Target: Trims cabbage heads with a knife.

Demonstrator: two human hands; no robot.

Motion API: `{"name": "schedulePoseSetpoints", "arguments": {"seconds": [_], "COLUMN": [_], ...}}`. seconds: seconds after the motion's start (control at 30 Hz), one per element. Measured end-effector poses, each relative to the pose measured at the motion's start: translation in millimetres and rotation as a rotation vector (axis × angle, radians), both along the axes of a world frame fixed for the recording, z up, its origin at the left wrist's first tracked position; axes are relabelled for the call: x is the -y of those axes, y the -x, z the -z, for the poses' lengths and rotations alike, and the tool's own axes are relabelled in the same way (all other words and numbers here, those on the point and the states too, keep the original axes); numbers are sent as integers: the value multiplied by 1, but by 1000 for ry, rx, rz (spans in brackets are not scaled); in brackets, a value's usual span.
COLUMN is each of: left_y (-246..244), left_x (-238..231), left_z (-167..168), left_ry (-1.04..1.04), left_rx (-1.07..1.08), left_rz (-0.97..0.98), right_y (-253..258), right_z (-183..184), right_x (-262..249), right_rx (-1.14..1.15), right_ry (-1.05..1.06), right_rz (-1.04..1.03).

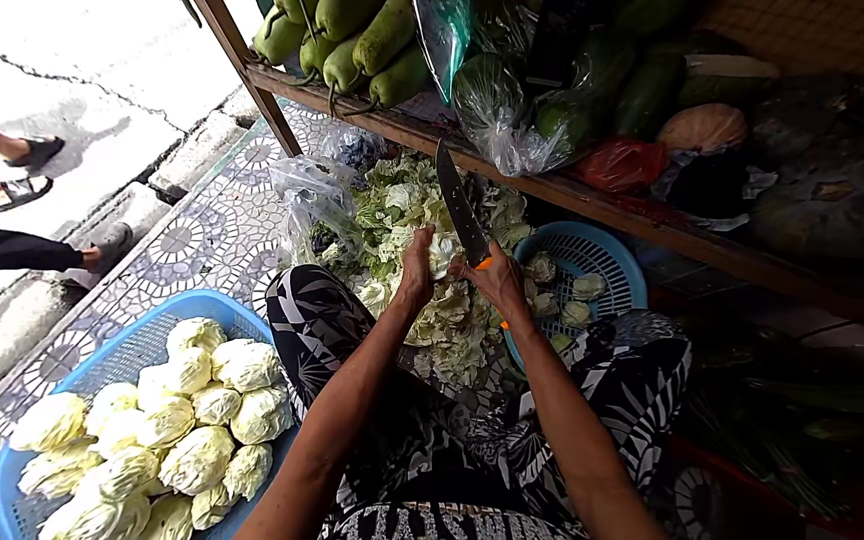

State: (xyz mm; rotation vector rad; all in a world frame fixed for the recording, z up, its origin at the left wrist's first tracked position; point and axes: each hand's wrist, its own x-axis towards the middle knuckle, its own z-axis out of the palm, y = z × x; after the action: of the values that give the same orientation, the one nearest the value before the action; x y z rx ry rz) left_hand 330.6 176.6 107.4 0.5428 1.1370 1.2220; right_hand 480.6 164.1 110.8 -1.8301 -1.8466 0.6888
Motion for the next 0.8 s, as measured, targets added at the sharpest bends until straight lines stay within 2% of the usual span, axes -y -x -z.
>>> {"name": "schedulePoseSetpoints", "arguments": {"seconds": [0.17, 0.33, 0.57, 0.67, 0.8], "left_y": [2, -1, -1, 0, 9], "left_x": [5, 2, 1, 2, 0], "left_z": [-1, -2, 0, 3, -1], "left_ry": [10, -10, 16, 2, 52], "left_rx": [-64, 66, 161, 90, -78], "left_rz": [31, -72, -163, -182, -10], "right_y": [5, 18, 29, 31, 28], "right_z": [5, -3, 13, 15, 9], "right_x": [0, 3, 4, 4, 4], "right_rx": [103, 136, 36, 26, 32], "right_ry": [-40, -13, -39, -45, -34], "right_rz": [-2, 26, 74, 72, 50]}}
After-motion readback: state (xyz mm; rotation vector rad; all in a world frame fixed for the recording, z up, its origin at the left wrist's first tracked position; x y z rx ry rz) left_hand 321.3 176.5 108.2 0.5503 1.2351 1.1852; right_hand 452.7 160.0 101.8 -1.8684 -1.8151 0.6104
